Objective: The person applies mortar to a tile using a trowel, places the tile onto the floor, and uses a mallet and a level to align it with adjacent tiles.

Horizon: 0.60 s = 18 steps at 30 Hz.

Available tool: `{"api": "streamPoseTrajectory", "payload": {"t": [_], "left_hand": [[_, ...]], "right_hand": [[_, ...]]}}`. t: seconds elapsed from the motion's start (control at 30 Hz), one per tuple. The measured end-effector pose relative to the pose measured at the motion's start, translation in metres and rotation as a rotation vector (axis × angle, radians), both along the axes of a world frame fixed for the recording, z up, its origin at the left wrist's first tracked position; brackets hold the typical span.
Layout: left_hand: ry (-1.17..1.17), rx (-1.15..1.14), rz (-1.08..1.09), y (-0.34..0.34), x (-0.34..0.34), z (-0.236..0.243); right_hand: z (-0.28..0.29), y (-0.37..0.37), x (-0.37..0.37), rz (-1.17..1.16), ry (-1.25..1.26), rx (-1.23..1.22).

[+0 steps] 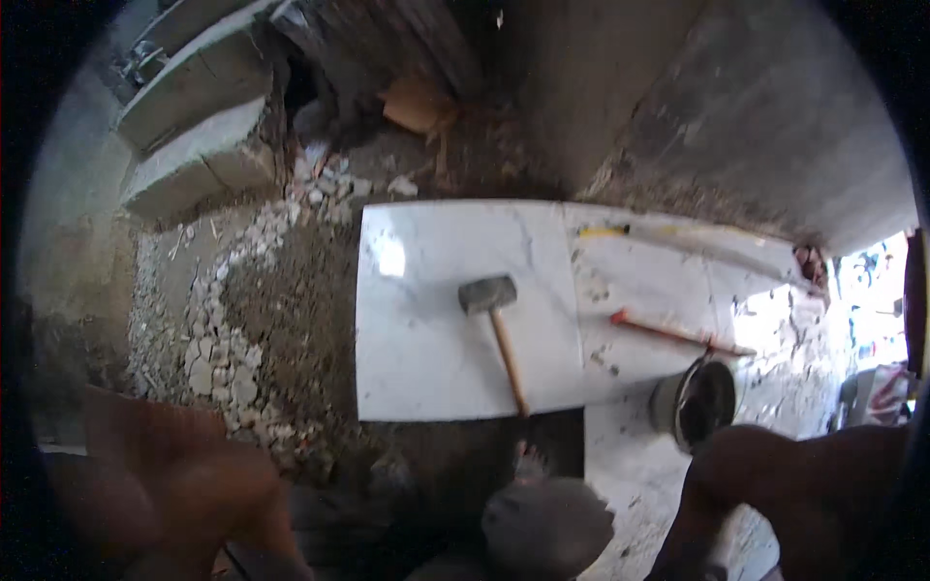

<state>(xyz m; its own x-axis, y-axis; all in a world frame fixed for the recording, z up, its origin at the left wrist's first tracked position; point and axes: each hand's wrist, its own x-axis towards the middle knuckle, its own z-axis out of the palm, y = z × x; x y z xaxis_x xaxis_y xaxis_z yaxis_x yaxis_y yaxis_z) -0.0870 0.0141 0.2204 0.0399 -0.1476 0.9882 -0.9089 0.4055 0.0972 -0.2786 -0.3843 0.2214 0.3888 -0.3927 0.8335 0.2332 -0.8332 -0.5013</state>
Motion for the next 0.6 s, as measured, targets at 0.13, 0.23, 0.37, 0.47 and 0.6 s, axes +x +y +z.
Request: {"api": "streamPoseTrajectory", "payload": {"t": [0.13,0.23,0.37,0.47,0.6], "left_hand": [[-0.025,-0.057,-0.01,-0.016,0.006,-0.002],[-0.037,-0.062,-0.02,-0.028,0.016,-0.011],[-0.059,-0.069,-0.036,-0.051,0.02,-0.02],[-0.08,-0.077,-0.038,-0.052,0.02,-0.027],[-0.092,-0.065,-0.039,-0.062,0.016,-0.032]], "right_hand": [[-0.006,0.001,0.008,0.009,-0.032,0.012],[-0.03,0.003,0.02,0.027,-0.019,0.037],[-0.045,-0.008,0.028,0.031,-0.036,0.077],[-0.065,-0.003,0.045,0.077,-0.048,0.08],[-0.077,-0.008,0.044,0.105,-0.054,0.105]]}}
